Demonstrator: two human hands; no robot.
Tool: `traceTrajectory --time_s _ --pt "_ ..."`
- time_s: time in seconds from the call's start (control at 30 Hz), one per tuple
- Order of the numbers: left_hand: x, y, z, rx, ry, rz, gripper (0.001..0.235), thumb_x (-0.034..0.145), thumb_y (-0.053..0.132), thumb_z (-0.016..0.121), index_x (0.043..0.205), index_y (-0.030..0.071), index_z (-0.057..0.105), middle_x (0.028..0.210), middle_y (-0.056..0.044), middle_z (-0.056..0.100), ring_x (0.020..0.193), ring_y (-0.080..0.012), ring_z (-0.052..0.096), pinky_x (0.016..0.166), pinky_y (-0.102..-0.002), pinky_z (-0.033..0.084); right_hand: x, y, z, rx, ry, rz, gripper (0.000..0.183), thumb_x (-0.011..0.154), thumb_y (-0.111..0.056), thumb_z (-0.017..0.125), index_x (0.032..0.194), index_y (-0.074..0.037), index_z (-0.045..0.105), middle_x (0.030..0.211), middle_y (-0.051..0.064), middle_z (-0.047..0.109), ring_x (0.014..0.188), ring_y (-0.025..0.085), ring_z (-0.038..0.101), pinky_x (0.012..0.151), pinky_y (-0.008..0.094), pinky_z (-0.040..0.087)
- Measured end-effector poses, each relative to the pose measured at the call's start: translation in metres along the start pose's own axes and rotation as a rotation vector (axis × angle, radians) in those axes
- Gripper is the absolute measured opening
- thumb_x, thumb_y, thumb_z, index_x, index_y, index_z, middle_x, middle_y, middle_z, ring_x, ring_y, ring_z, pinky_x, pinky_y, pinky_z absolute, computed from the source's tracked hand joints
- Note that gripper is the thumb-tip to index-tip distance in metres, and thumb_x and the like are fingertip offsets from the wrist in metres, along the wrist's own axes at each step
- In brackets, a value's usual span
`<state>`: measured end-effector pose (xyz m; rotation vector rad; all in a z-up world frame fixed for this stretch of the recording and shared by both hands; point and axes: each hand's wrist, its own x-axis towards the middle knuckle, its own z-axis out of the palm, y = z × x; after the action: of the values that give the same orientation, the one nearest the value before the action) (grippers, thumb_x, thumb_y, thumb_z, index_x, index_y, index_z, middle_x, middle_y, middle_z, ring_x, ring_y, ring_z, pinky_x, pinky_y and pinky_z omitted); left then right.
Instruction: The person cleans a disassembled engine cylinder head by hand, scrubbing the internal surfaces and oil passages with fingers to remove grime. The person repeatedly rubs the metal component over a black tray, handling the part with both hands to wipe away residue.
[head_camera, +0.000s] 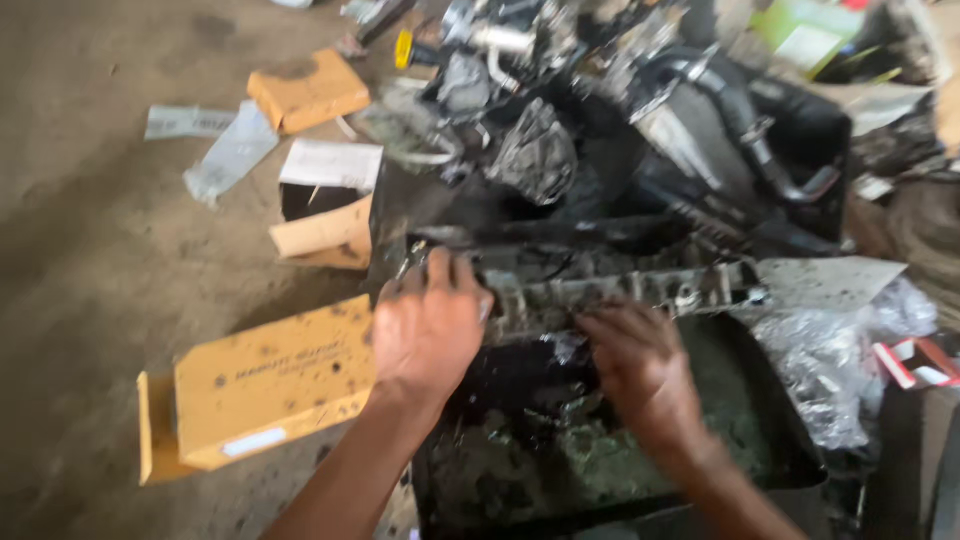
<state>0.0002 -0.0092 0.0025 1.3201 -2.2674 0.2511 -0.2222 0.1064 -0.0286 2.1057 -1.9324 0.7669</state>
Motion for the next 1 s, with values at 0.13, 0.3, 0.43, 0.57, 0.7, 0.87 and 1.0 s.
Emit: traceTrajectory --time_s 0.13,0.3,0.43,0.57,0.7,0.87,1.0 --pt "0.000 -0.001 0.003 -0.063 -0.061 -0.012 0.030 0.093 0.033 0.062 0.093 0.003 0.068 0.102 -0.014 0.067 0.083 -0.0297 0.070 0.069 -0.046 0.056 0.007 0.015 0.000 0.064 -0.044 -0.057 0.029 0.084 -0.007 0.072 0.112 -0.006 0.076 0.118 0.012 0.074 0.123 0.033 0.061 0.107 0.048 0.048" --pt "0.002 -0.001 0.007 -0.038 0.032 -0.003 0.027 0.091 0.031 0.064 0.094 0.004 0.069 0.102 -0.012 0.068 0.085 -0.0289 0.070 0.069 -0.045 0.056 0.017 0.014 -0.002 0.198 -0.005 0.104 0.029 0.089 -0.006 0.069 0.117 -0.011 0.075 0.123 0.010 0.073 0.124 0.026 0.064 0.104 0.041 0.053" --pt "-0.002 -0.001 0.006 -0.048 -0.002 -0.001 0.027 0.092 0.031 0.064 0.094 0.005 0.069 0.099 -0.011 0.067 0.085 -0.0284 0.069 0.072 -0.045 0.057 0.038 0.013 0.002 0.126 -0.091 -0.064 0.038 0.085 0.001 0.065 0.118 -0.015 0.076 0.131 0.003 0.070 0.135 0.025 0.056 0.115 0.044 0.041" --pt "-0.002 0.000 0.006 -0.021 0.063 0.020 0.031 0.088 0.034 0.065 0.096 0.004 0.070 0.099 -0.012 0.067 0.081 -0.0278 0.069 0.069 -0.045 0.057 0.050 0.007 -0.024 -0.087 -0.262 -0.214 0.070 0.062 0.008 0.065 0.123 -0.024 0.074 0.153 0.001 0.046 0.143 0.032 0.034 0.113 0.053 0.024" --pt "0.001 -0.002 0.005 -0.043 0.044 0.002 0.028 0.089 0.033 0.065 0.093 0.006 0.070 0.093 -0.009 0.066 0.085 -0.0276 0.070 0.071 -0.047 0.057 0.065 -0.001 -0.035 -0.236 -0.343 -0.305 0.087 0.052 0.000 0.071 0.132 -0.034 0.067 0.163 0.002 0.023 0.143 0.036 0.024 0.109 0.063 0.018" --pt "-0.001 -0.006 0.002 -0.044 0.024 0.038 0.027 0.091 0.033 0.062 0.088 0.007 0.069 0.094 -0.010 0.067 0.079 -0.0273 0.070 0.067 -0.044 0.057 0.065 0.005 -0.032 -0.115 -0.381 -0.235 0.088 0.057 0.012 0.065 0.130 -0.038 0.070 0.167 0.005 0.021 0.149 0.037 0.021 0.115 0.059 0.018" --pt "-0.005 -0.001 0.002 -0.019 0.068 0.034 0.024 0.091 0.030 0.062 0.089 0.007 0.068 0.094 -0.010 0.068 0.079 -0.0265 0.071 0.067 -0.044 0.058 0.070 0.002 -0.034 -0.256 -0.309 -0.331 0.082 0.062 0.008 0.070 0.129 -0.040 0.070 0.167 0.008 0.020 0.149 0.035 0.023 0.115 0.060 0.017"
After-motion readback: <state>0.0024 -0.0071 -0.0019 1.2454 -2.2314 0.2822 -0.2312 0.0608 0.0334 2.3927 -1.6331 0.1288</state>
